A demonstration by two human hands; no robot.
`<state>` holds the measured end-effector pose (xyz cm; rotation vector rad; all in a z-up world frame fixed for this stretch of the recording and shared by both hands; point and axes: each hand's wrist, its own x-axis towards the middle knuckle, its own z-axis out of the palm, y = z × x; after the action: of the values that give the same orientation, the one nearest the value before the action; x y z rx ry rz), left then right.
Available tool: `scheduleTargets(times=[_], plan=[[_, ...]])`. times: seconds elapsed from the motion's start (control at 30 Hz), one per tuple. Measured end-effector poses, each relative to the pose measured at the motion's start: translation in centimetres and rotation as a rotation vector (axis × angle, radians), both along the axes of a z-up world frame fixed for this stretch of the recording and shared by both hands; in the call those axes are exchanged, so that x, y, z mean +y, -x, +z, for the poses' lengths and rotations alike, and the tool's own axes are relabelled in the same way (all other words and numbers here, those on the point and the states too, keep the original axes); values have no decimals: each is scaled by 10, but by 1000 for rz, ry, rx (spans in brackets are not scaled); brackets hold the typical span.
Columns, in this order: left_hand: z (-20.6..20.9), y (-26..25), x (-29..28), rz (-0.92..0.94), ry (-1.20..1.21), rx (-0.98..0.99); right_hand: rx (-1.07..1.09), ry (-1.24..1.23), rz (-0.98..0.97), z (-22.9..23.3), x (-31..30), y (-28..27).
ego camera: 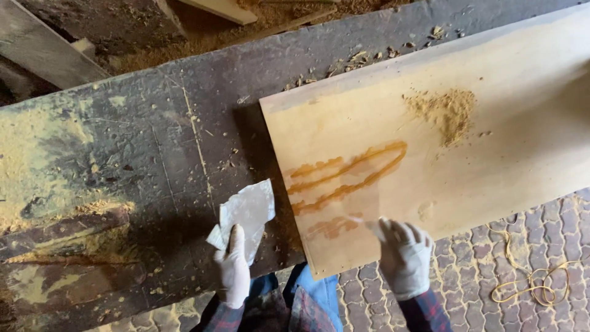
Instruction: The person sands a large plywood board on a workbench, rubbing a sanding block across the surface and spreading sawdust over stained areas. They reposition the board, adjust the sandpaper on the block, and finally reach for an electric sander at the end of the board.
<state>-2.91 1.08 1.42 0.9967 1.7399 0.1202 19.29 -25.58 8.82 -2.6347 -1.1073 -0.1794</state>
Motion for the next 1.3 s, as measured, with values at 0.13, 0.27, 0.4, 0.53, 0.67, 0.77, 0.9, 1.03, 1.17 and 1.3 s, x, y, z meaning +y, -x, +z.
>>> scheduleTargets(times=[0.13, 0.27, 0.4, 0.53, 0.67, 0.77, 0.9, 1.03, 1.17, 1.3], plan=[[9, 2, -1, -199, -115, -251, 89, -36, 66, 15, 24, 36], [21, 9, -2, -174, 18, -104, 108, -47, 111, 15, 35, 52], [-63, 71, -28, -958, -693, -23, 113, -32, 172, 13, 36, 49], [31, 21, -31, -223, -99, -265, 113, -28, 198, 9, 39, 51], [48, 16, -45, -118, -88, -165, 146, -13, 232, 8, 37, 50], [48, 18, -48, -158, -284, -318, 146, -6, 241, 7, 39, 48], [53, 19, -46, -110, -201, -257, 132, -11, 255, 4, 40, 47], [25, 35, -49, -144, -224, -248, 129, -20, 255, 8, 41, 44], [43, 24, -47, -119, -189, -108, 130, -29, 237, 9, 38, 39], [41, 27, -44, -118, -222, -268, 139, -25, 231, 11, 37, 35]])
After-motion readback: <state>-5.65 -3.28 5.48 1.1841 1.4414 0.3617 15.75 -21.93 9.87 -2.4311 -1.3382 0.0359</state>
